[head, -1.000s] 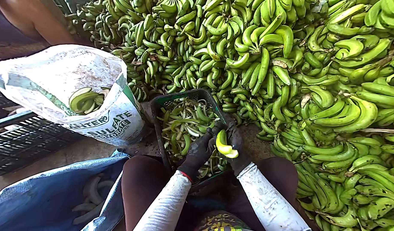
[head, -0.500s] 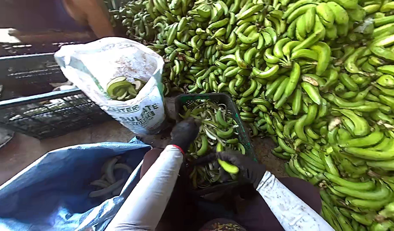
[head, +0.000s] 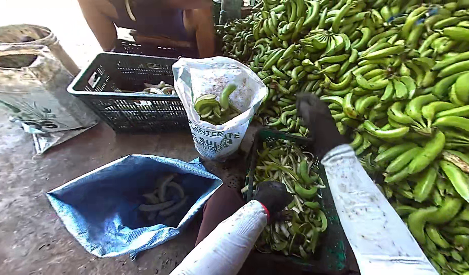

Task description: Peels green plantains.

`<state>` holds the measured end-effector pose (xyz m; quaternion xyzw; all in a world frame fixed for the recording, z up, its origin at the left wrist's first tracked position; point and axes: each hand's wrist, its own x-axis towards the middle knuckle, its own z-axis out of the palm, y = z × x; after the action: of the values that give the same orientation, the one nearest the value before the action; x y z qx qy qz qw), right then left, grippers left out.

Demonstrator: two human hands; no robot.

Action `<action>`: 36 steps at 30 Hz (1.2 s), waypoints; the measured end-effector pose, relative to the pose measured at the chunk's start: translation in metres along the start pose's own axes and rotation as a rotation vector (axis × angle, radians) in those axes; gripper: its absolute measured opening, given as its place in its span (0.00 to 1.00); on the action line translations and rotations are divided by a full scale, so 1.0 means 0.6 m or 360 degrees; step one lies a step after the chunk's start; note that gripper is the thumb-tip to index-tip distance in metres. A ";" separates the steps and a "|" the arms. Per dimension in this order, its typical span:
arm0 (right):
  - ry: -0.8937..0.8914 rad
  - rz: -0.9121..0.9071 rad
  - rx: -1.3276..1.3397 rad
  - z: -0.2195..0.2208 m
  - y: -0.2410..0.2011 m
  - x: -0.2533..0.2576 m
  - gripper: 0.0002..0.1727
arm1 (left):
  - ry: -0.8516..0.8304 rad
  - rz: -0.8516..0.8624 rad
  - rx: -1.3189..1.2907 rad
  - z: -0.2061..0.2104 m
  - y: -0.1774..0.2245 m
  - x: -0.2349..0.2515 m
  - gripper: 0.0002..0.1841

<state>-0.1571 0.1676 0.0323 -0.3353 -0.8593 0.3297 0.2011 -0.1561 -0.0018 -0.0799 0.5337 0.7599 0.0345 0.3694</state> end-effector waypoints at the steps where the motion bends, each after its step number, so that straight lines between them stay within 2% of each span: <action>1: 0.0018 0.0030 -0.0357 0.006 0.056 -0.007 0.23 | 0.0005 0.0005 -0.0011 -0.002 -0.002 -0.002 0.28; 2: 0.0006 0.0092 -0.0606 0.015 0.119 -0.019 0.22 | -0.0004 0.0010 -0.0017 -0.005 -0.002 -0.005 0.27; 4: -0.0101 0.0372 -0.0810 0.035 0.226 -0.048 0.21 | -0.0011 0.0009 -0.0041 -0.013 -0.003 -0.010 0.26; 6: -0.0245 0.0667 -0.0881 0.045 0.285 -0.081 0.22 | 0.0045 0.0043 -0.0067 -0.017 -0.008 -0.013 0.26; 8: -0.0273 0.0815 -0.0945 0.057 0.319 -0.107 0.24 | 0.0153 0.0049 -0.0145 -0.021 -0.015 -0.009 0.28; 13: -0.0344 0.0977 -0.1156 0.101 0.364 -0.120 0.40 | 0.0204 -0.0052 -0.0306 -0.054 -0.005 -0.001 0.30; 18: -0.0387 0.1055 -0.1009 0.113 0.384 -0.116 0.36 | 0.0329 0.0039 -0.0424 -0.045 -0.007 0.012 0.28; 21: -0.0193 0.0992 -0.0544 0.085 0.413 -0.121 0.32 | 0.0571 0.0161 -0.0540 -0.032 -0.013 0.022 0.26; 23: 0.0018 0.0939 0.0144 0.044 0.412 -0.141 0.27 | 0.0720 0.0261 -0.0695 -0.025 -0.016 0.030 0.25; 26: 0.0357 0.0609 0.1538 -0.025 0.352 -0.202 0.22 | 0.0820 0.0469 -0.1009 -0.015 -0.009 0.033 0.23; 28: 0.0496 0.0476 0.2029 -0.055 0.314 -0.227 0.20 | 0.0789 0.0666 -0.1251 -0.002 0.009 0.031 0.21; 32: 0.0794 0.0330 0.1901 -0.059 0.267 -0.250 0.19 | 0.0642 0.0923 -0.1591 0.039 0.059 0.016 0.21; 36: 0.0857 0.0076 0.1752 -0.044 0.225 -0.286 0.24 | 0.0550 0.1093 -0.1717 0.062 0.090 -0.001 0.27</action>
<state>0.0369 0.1330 -0.0654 -0.2730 -0.4740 0.6333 0.5474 -0.0913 0.0083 -0.0821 0.4724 0.4711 0.6112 0.4258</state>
